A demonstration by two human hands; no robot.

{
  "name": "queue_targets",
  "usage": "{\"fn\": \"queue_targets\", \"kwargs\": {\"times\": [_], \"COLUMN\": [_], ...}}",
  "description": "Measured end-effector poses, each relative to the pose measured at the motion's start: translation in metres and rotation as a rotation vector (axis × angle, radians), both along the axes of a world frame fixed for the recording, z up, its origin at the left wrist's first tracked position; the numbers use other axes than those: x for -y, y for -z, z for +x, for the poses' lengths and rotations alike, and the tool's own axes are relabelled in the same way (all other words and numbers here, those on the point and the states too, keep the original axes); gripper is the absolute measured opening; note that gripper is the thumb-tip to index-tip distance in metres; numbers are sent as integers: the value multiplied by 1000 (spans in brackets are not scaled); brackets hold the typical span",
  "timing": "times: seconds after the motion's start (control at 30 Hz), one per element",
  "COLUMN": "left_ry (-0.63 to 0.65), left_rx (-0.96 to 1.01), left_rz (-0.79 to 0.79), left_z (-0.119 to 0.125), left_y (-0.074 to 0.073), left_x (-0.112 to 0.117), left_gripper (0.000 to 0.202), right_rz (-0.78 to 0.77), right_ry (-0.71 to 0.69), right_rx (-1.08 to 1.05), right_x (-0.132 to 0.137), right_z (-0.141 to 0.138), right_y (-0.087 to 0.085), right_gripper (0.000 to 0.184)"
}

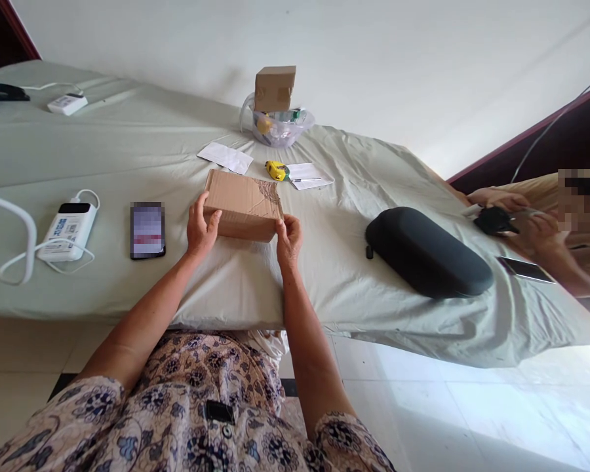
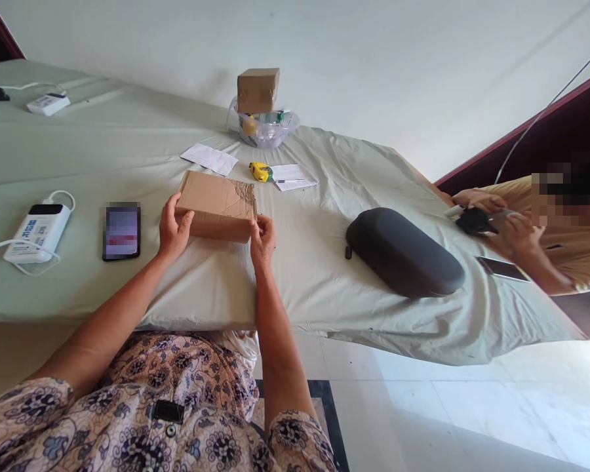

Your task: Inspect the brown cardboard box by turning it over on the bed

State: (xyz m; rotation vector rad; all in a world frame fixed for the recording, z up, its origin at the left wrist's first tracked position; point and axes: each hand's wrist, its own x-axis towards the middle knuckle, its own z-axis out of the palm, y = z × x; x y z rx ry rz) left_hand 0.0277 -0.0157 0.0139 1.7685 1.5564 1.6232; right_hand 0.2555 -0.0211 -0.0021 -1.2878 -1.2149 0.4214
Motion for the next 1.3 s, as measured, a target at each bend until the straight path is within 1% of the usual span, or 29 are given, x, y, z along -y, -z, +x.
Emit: {"fn": "queue_targets", "kwargs": {"times": [0.07,0.13,0.23,0.33,0.43,0.5,0.57,0.63,0.67,0.77,0.87,0.93,1.0,1.1,1.23,1.3], "left_ry": [5,1,-14,-84,-162,-171,-158,-145,-142,-163,-212,-227,-226,-203,-151,-134], "left_rx": [36,60,-18,-201,-344,-383,-361,-287,-245,-165,-146,-135,-124,-101,-31,-5], "left_rz": [-40,-128,-272,-346,-342,-344,-359,-351,-337,-274,-223,-210,-214,-214,-229,-226], "left_z": [-6,-11,-16,-17,-16,-14,-10,-5,-3,6,14,17,18,17,9,5], "left_y": [3,5,9,12,16,18,19,20,20,17,13,10,9,10,11,12], "left_x": [-5,-9,-14,-13,-11,-10,-10,-9,-9,-4,3,7,8,7,1,-3], "left_gripper": [57,57,45,34,26,26,33,45,53,80,105,110,110,109,105,101], "right_rz": [-51,-136,-248,-241,-212,-215,-218,-208,-196,-161,-144,-141,-144,-135,-67,-31], "right_ry": [-35,-61,-67,-20,23,33,31,28,33,96,181,217,229,171,34,-17], "right_rx": [-7,30,219,394,454,461,432,374,346,322,352,355,345,332,296,230], "right_x": [-4,-6,-7,-6,-5,-4,-2,1,2,5,7,8,8,7,3,0], "right_z": [5,10,17,20,18,15,10,4,0,-13,-25,-29,-29,-24,-8,1], "right_y": [5,12,21,27,28,26,24,22,20,18,16,16,16,16,16,17], "right_gripper": [41,36,24,13,10,10,11,17,24,51,77,87,91,84,59,47]}}
